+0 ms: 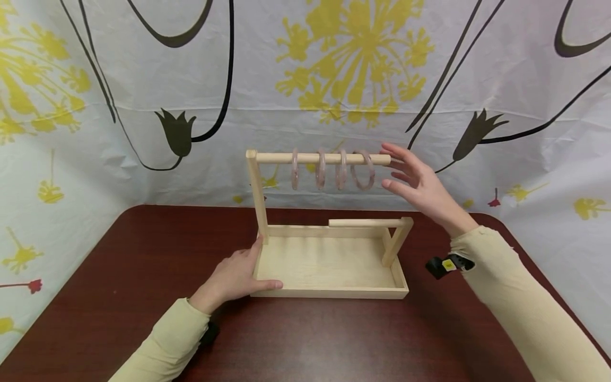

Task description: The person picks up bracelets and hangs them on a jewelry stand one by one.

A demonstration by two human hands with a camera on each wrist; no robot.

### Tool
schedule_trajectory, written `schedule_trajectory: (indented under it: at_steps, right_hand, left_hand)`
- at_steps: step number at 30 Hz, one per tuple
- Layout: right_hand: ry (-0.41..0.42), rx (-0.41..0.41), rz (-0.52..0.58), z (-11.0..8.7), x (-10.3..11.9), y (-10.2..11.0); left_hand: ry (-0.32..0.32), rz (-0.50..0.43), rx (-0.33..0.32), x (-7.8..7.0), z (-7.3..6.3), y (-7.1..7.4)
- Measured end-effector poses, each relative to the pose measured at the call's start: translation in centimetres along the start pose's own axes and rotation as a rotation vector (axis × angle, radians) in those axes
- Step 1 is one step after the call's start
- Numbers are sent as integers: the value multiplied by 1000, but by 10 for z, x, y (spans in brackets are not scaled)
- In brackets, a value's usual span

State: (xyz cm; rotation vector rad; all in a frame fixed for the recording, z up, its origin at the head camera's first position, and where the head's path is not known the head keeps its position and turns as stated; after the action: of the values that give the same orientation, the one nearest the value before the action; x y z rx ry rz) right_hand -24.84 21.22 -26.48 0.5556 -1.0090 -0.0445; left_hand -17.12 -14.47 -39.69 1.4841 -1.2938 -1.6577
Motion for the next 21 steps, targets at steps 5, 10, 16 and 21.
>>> schedule_trajectory:
  at_steps: [5, 10, 16, 21]
  right_hand:
    - [-8, -11, -5, -16, -12, 11]
    - [-28, -11, -26, -32, -27, 18]
    - [-95, 8, -60, -53, -46, 20]
    - [-104, 25, -85, -66, -57, 18]
  left_hand:
    - [-4, -8, 4, 1, 0, 0]
    - [-15, -32, 12, 2, -2, 4]
    - [-56, -78, -3, 9, -6, 9]
    - [-26, -55, -16, 17, -8, 13]
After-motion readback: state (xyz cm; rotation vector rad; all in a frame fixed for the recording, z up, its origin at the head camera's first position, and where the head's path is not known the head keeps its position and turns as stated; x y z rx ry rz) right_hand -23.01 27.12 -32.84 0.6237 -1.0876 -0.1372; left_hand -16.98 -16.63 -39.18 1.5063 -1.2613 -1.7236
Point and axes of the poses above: each hand's wrist, its own z-axis towards the middle knuckle, its own y-axis out of the back of the hand, x = y × z, the point moved 2 cm from there along z, towards the middle knuckle, and after that the axes turned 2 degrees about y, right-handed, at the moved point
